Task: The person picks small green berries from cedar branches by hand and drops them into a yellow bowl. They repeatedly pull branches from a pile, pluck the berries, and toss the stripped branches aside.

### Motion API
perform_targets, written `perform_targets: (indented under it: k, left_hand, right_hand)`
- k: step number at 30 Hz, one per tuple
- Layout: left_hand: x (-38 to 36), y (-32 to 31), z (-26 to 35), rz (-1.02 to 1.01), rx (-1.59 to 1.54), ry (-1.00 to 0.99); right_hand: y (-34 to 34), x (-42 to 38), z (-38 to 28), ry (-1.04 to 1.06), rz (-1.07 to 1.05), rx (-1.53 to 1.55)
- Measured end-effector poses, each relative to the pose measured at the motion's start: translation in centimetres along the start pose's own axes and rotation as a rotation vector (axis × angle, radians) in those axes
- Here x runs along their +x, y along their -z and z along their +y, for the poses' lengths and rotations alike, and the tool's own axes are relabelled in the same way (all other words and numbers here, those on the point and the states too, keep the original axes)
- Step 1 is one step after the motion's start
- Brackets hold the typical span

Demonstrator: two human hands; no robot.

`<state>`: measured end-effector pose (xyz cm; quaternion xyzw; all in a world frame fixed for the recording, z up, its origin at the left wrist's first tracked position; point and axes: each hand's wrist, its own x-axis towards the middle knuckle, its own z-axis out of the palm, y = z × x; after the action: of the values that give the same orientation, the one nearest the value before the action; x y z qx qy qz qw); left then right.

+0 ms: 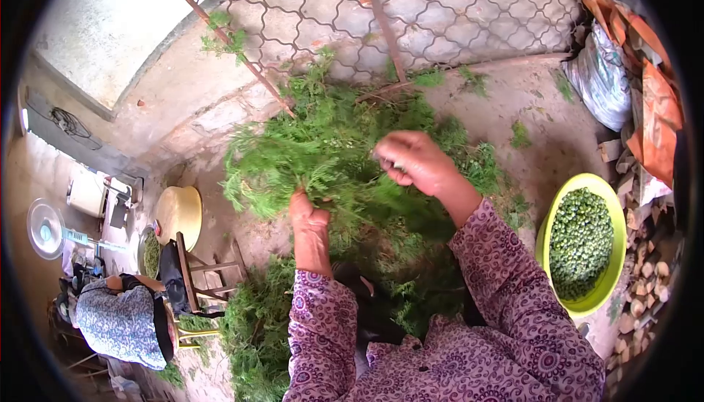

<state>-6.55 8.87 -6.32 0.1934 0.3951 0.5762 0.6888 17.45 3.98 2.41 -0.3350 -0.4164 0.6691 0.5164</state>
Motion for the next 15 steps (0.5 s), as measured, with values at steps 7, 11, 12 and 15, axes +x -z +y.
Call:
perform_targets:
  k: [7, 11, 12, 15]
  left_hand:
    - [-2.1, -1.0, 3.0, 0.054, -0.151, -0.204]
    - [-3.2, -1.5, 3.5, 0.087, -0.246, -0.181]
    - [-3.6, -2.0, 3.7, 0.111, -0.231, -0.196]
    - [-3.5, -1.6, 3.6, 0.174, -0.24, -0.239]
  right_hand:
    - [1.6, -0.6, -0.6, -0.005, 0.042, 0.119]
    - [0.3, -1.0, 0.0, -0.115, -0.103, -0.302]
    - [0.0, -1.0, 0.5, -0.064, -0.131, -0.494]
    - [-0.7, -1.1, 1.9, 0.03, -0.179, -0.701]
